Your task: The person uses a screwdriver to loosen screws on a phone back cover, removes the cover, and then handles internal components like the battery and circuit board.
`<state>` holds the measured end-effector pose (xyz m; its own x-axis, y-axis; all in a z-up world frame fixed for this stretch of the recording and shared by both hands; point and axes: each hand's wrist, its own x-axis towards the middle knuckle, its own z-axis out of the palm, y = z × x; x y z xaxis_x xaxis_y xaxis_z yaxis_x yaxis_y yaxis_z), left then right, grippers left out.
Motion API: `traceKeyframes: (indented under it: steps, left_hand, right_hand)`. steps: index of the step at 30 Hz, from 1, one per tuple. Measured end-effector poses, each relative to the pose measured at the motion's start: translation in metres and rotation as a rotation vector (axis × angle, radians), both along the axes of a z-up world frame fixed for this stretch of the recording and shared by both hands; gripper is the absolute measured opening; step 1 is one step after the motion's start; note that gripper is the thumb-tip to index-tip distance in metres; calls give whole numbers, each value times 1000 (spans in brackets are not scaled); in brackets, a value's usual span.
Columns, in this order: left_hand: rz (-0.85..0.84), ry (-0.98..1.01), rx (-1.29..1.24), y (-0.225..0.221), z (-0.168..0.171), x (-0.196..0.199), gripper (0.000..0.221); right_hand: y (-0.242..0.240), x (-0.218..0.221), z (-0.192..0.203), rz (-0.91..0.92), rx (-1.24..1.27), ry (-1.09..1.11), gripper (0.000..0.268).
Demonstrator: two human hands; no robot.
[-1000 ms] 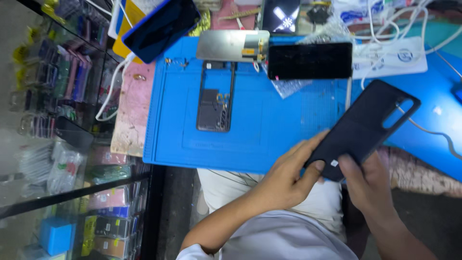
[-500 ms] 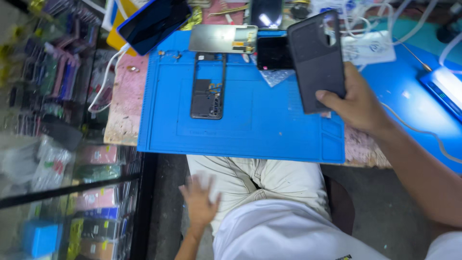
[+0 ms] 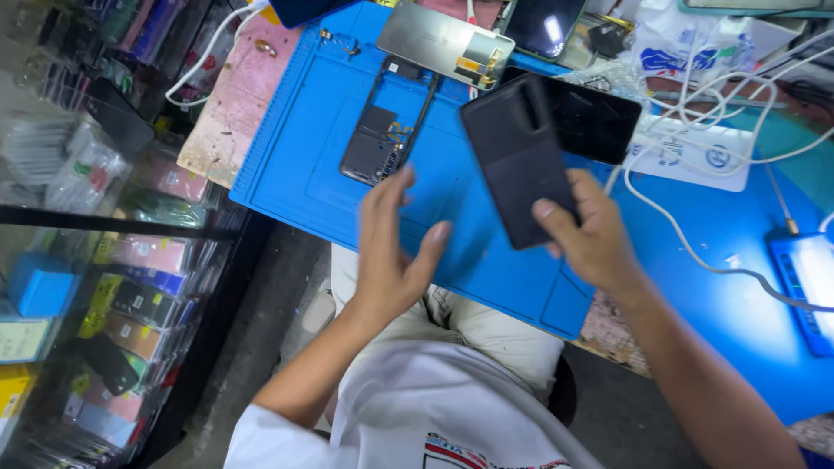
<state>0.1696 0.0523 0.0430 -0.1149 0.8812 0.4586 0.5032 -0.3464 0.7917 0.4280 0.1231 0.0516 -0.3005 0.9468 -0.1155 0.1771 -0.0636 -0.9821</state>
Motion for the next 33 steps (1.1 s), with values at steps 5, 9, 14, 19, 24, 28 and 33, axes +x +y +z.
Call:
traceKeyframes:
  steps: [5, 9, 14, 19, 24, 28, 33]
  left_hand:
    - [-308, -822, -243, 42, 3, 33, 50]
    - [-24, -411, -453, 56, 1, -63, 63]
    - [-19, -44, -168, 93, -1, -150, 51]
    - [-17, 115, -291, 119, -3, -181, 54]
    - [52, 506, -155, 123, 9, -177, 59]
    - [120, 727, 64, 100, 29, -154, 59]
    - [-83, 552, 101, 85, 46, -108, 60]
  right_hand:
    - [-17, -11, 21, 278, -38, -234, 18]
    - [17, 9, 40, -19, 527, -454, 22]
    - [73, 28, 52, -12, 926, -817, 44]
    - [101, 27, 33, 68, 903, -1076, 67]
    - [111, 27, 31, 132, 872, -1230, 79]
    - [135, 39, 16, 216, 776, -1298, 83]
    - [148, 46, 12, 253, 610, -1289, 84]
